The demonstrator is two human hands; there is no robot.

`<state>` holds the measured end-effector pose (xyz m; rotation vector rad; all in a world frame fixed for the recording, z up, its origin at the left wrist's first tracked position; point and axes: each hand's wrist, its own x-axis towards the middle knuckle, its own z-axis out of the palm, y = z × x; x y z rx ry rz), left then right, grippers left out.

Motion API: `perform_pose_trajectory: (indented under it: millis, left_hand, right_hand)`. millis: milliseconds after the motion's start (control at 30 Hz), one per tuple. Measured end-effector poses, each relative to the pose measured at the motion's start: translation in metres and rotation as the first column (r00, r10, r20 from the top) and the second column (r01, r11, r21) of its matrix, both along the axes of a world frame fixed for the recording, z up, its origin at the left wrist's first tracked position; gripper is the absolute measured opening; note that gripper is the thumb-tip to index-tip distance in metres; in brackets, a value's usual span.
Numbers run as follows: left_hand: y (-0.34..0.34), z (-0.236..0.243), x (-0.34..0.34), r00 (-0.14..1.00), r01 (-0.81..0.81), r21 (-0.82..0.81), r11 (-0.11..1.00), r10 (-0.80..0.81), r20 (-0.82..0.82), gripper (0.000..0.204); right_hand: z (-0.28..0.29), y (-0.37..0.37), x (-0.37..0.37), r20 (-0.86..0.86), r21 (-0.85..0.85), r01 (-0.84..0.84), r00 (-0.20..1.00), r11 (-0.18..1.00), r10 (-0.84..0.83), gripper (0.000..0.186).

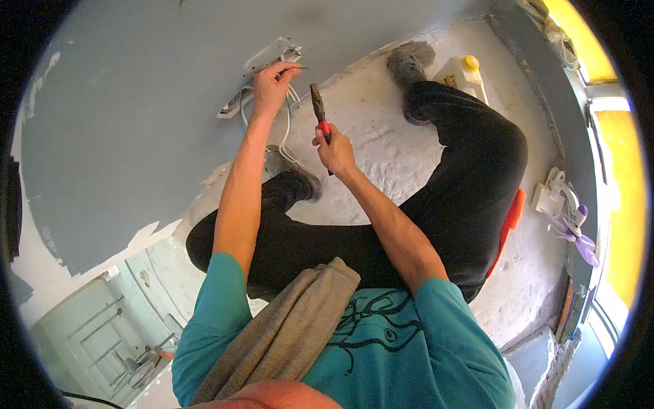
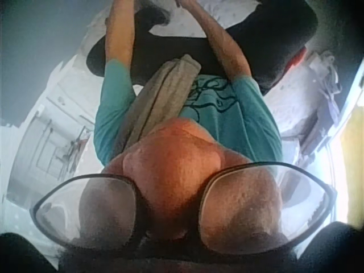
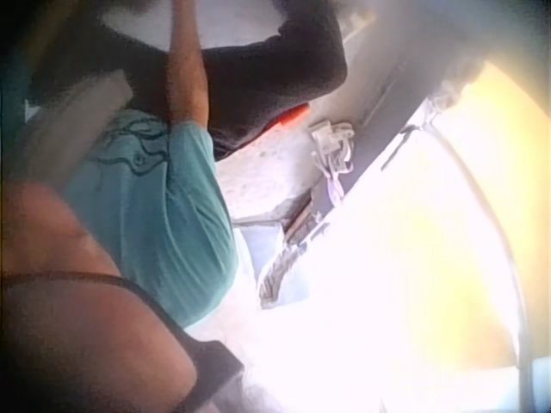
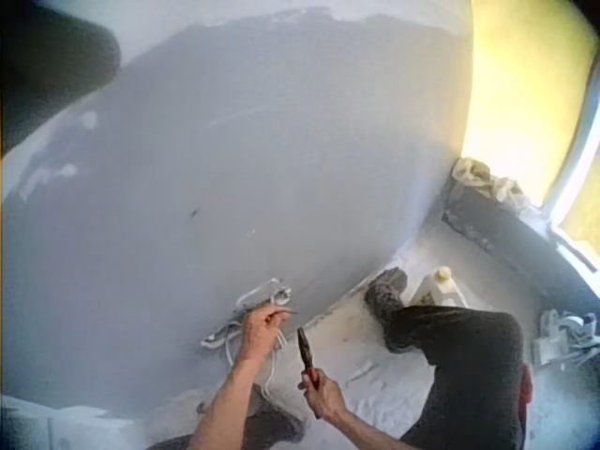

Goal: The person manipulates electrical wires protruding from a wall opening by hand and using pliers, then pushes the wires into the wall cavity.

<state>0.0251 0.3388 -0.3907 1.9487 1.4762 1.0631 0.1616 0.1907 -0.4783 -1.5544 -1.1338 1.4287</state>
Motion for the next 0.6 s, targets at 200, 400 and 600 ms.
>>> perform_pose_trajectory:
  millis: [200, 400, 600]
  left_hand:
    - [0.003, 0.003, -0.002, 1.0, 0.011, -0.05, 0.999, -0.012, -0.015, 0.014]
    - [0.007, 0.001, 0.001, 0.999, 0.01, -0.073, 0.997, -0.013, -0.037, 0.014]
    - [0.01, -0.003, -0.001, 0.997, -0.02, -0.11, 0.994, 0.011, -0.078, 0.015]
  right_hand:
    - [0.03, 0.004, -0.003, -0.085, 0.046, 0.04, 0.996, 0.998, -0.036, 0.03]
    - [0.026, 0.022, -0.011, 0.077, 0.106, 0.056, 0.995, 0.993, -0.065, 0.03]
    - [0.031, 0.034, -0.016, 0.102, 0.137, 0.088, 0.989, 0.987, -0.102, 0.033]
